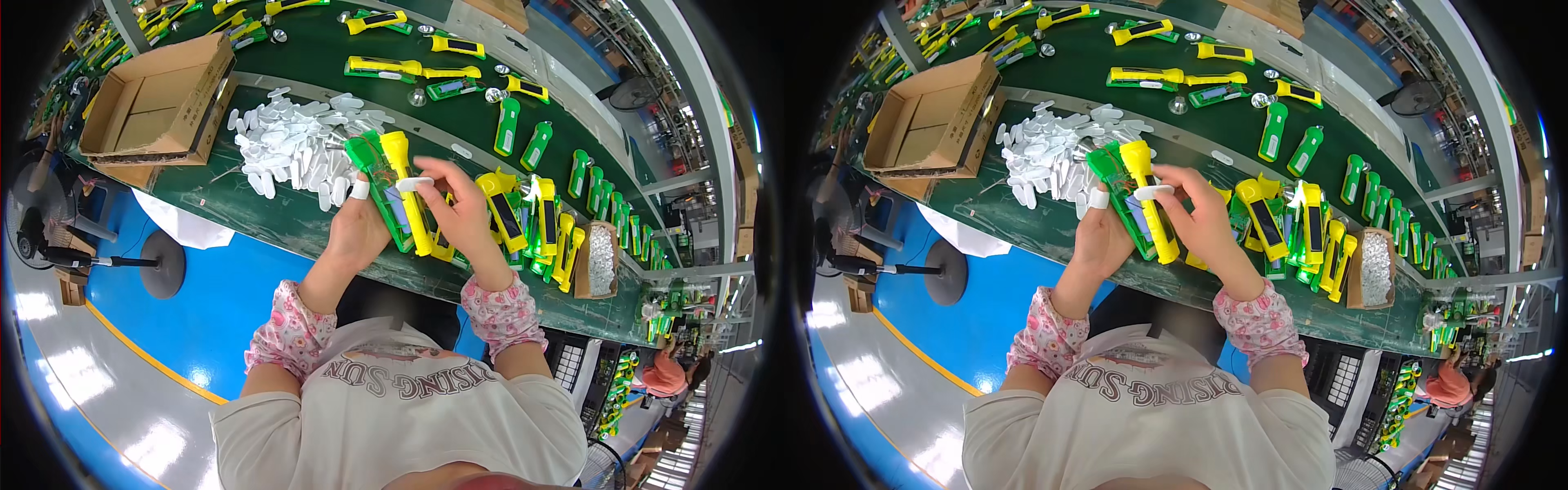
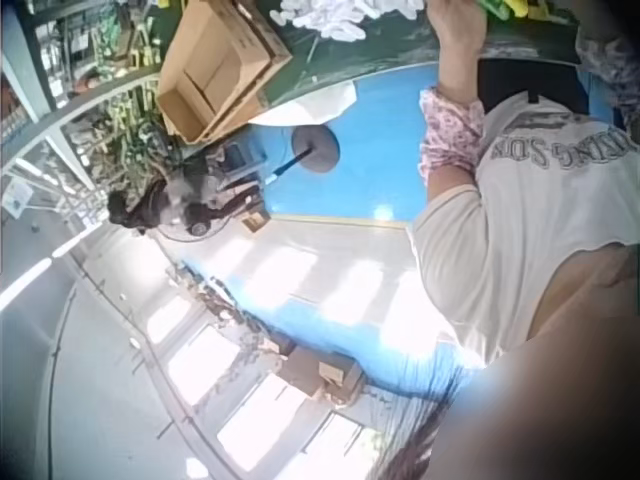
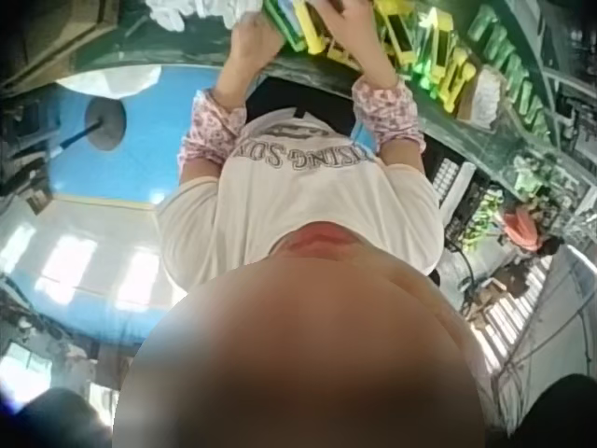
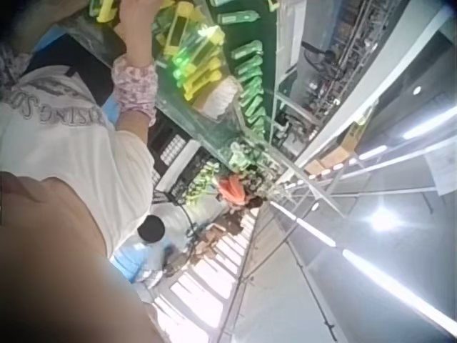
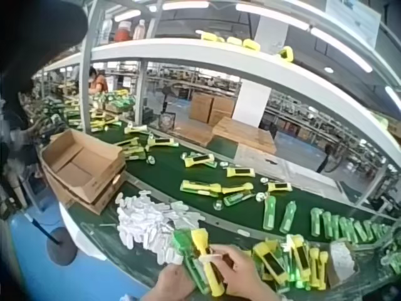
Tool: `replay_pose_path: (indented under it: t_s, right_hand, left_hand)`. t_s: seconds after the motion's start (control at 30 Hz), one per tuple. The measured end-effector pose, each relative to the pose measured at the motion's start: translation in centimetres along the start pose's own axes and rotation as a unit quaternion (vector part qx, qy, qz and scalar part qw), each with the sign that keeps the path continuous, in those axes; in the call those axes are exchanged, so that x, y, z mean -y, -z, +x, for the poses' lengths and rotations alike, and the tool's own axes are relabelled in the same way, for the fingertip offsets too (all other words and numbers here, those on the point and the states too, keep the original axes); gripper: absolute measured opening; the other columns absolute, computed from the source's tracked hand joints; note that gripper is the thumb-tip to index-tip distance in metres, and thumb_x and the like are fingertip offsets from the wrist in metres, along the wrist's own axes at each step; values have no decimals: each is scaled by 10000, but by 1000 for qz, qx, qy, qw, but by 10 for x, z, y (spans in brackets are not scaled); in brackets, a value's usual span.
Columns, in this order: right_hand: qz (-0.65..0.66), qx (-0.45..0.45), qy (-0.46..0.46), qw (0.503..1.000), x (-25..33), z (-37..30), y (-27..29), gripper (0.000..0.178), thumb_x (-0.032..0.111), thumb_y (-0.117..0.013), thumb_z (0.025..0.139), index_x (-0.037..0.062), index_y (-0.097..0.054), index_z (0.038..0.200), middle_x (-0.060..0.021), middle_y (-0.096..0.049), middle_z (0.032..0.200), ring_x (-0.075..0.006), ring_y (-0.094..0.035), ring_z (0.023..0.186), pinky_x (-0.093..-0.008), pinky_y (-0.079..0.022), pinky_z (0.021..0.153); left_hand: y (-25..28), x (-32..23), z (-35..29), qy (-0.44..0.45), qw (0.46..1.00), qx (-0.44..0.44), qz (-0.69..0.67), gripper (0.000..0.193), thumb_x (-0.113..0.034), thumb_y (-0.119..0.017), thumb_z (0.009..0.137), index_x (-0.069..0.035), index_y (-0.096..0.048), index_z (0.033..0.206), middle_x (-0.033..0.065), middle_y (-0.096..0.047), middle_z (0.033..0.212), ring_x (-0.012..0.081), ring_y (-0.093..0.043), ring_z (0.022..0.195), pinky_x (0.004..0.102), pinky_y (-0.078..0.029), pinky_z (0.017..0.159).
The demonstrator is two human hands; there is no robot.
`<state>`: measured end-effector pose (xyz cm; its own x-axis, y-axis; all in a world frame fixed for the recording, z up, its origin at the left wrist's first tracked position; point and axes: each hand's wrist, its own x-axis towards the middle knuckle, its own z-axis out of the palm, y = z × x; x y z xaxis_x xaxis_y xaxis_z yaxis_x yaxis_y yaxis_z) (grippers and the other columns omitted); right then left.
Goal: Assembling handheld solar flashlights on a production line, fitting lenses and reflectors onto the bodies.
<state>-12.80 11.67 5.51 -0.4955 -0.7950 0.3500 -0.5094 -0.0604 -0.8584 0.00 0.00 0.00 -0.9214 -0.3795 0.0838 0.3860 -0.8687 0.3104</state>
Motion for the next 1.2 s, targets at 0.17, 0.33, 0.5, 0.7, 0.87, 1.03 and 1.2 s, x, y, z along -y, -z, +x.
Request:
replay_pose_path:
  t_s: [0.17,0.33,0.5,0.7,0.87,1.03,1.2]
  right_hand:
    - [-113,26,62,991,33,12,27,119,-5,-678,870,12,-652,985,-86,-587,961,-159,-620,838,-255,-515,733]
    - [-116,239,85,960,86,27,44,189,-27,-645,868,84,-711,1006,-54,-475,932,-160,-522,824,-287,-440,684]
    - [-143,334,169,916,82,49,42,320,-28,-662,842,102,-682,1135,-49,-480,957,-171,-518,840,-300,-456,714]
    - [-151,404,44,901,85,60,40,781,-46,-697,783,208,-423,1469,-63,-465,1008,-178,-549,833,-302,-484,712]
    - [-166,436,-23,884,88,69,42,823,-56,-706,762,210,-404,1480,-73,-458,1053,-171,-576,809,-305,-496,703]
    - [-258,219,103,935,75,33,22,755,85,-761,792,177,-418,1459,-139,-475,1159,-205,-612,877,-316,-525,724]
    - [-233,112,-78,963,46,-16,22,698,190,-808,791,32,-471,1382,-124,-531,1100,-193,-584,842,-298,-522,697]
  left_hand:
    - [-7,7,-1,31,998,39,26,566,-440,-519,995,-133,-364,1444,64,-499,1344,228,-475,1271,434,-372,1078]
    - [-19,6,-1,66,993,80,59,632,-427,-561,973,-126,-314,1471,55,-470,1383,242,-470,1293,500,-407,1041]
    - [-21,7,-5,90,988,103,70,644,-391,-597,962,-146,-304,1480,65,-420,1432,268,-459,1312,513,-411,1038]
    - [-18,10,-7,103,987,67,104,636,-289,-698,916,-130,-357,1429,84,-454,1390,255,-502,1268,523,-462,983]
    - [-18,13,-3,125,983,27,133,553,-258,-715,905,-107,-410,1342,91,-477,1342,251,-532,1227,512,-491,948]
    - [-2,12,0,92,989,-7,117,500,-272,-659,943,-108,-410,1344,94,-515,1294,252,-546,1204,497,-477,971]
    - [-22,2,7,39,999,-19,3,454,-372,-454,1029,-71,-408,1366,96,-542,1262,258,-561,1160,453,-419,1037]
